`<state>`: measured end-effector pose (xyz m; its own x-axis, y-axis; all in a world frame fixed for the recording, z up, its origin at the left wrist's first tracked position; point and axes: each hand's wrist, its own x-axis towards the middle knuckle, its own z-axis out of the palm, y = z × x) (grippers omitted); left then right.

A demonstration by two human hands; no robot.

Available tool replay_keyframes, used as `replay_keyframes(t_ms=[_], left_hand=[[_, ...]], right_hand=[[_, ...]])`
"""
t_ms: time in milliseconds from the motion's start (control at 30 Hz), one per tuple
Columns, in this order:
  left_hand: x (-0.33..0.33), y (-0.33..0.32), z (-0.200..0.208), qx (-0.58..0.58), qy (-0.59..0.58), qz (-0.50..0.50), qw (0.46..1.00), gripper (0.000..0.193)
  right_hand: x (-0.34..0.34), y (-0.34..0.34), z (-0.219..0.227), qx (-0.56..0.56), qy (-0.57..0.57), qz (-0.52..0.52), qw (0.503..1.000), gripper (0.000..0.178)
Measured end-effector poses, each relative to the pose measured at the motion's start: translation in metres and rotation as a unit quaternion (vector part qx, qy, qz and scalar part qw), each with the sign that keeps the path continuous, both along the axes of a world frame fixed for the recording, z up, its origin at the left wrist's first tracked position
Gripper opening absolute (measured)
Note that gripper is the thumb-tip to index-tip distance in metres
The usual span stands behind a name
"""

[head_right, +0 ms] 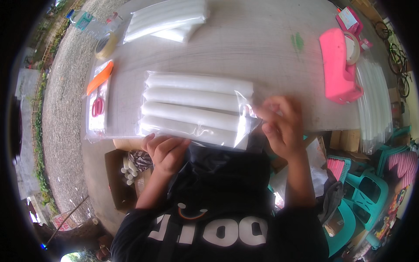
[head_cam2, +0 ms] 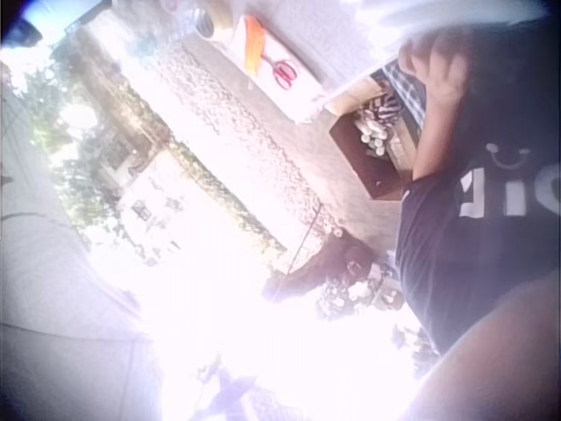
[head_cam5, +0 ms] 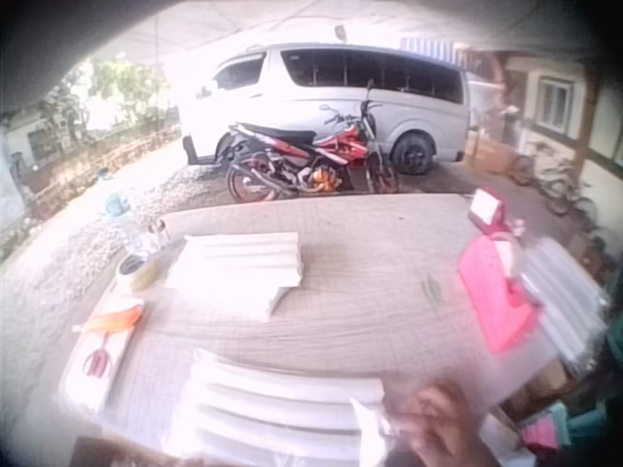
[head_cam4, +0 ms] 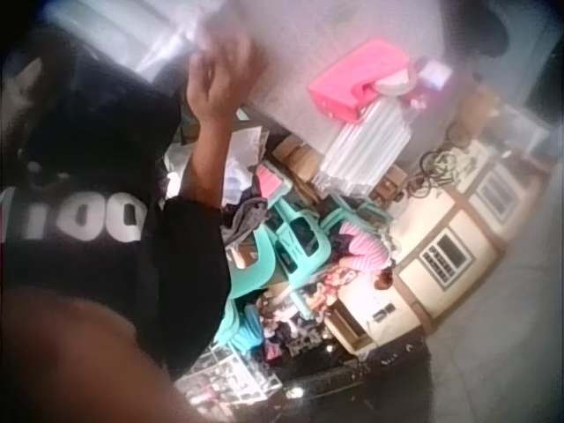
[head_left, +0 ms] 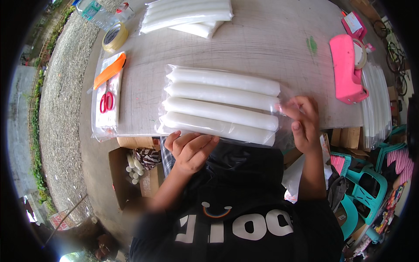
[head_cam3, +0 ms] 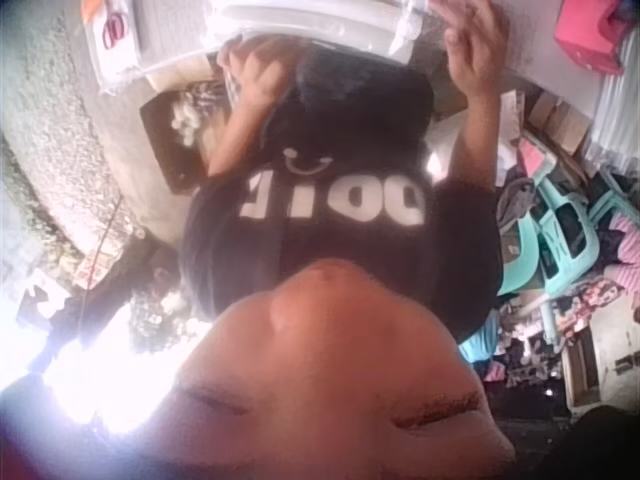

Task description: The person uses a utility knife to cut open a plastic bag containing a cloth, then wipes the table surface with the cloth. The person then picks up a stack of white cylindrical items wrapped in plastic, separates them into smaller bundles, and places them on the table.

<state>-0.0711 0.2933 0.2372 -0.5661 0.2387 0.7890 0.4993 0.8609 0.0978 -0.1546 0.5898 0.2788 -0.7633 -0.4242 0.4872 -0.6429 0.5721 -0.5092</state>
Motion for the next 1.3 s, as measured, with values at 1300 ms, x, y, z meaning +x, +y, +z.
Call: replay_keyframes(t_ms=[1300], left_hand=[[-0.005,-0.001,-0.002,-0.001,0.005,-0.002,1.0,0.033]], right_hand=[[-0.004,-0.01,0.005,0.046,0.014,-0.032,0.998,0.052]])
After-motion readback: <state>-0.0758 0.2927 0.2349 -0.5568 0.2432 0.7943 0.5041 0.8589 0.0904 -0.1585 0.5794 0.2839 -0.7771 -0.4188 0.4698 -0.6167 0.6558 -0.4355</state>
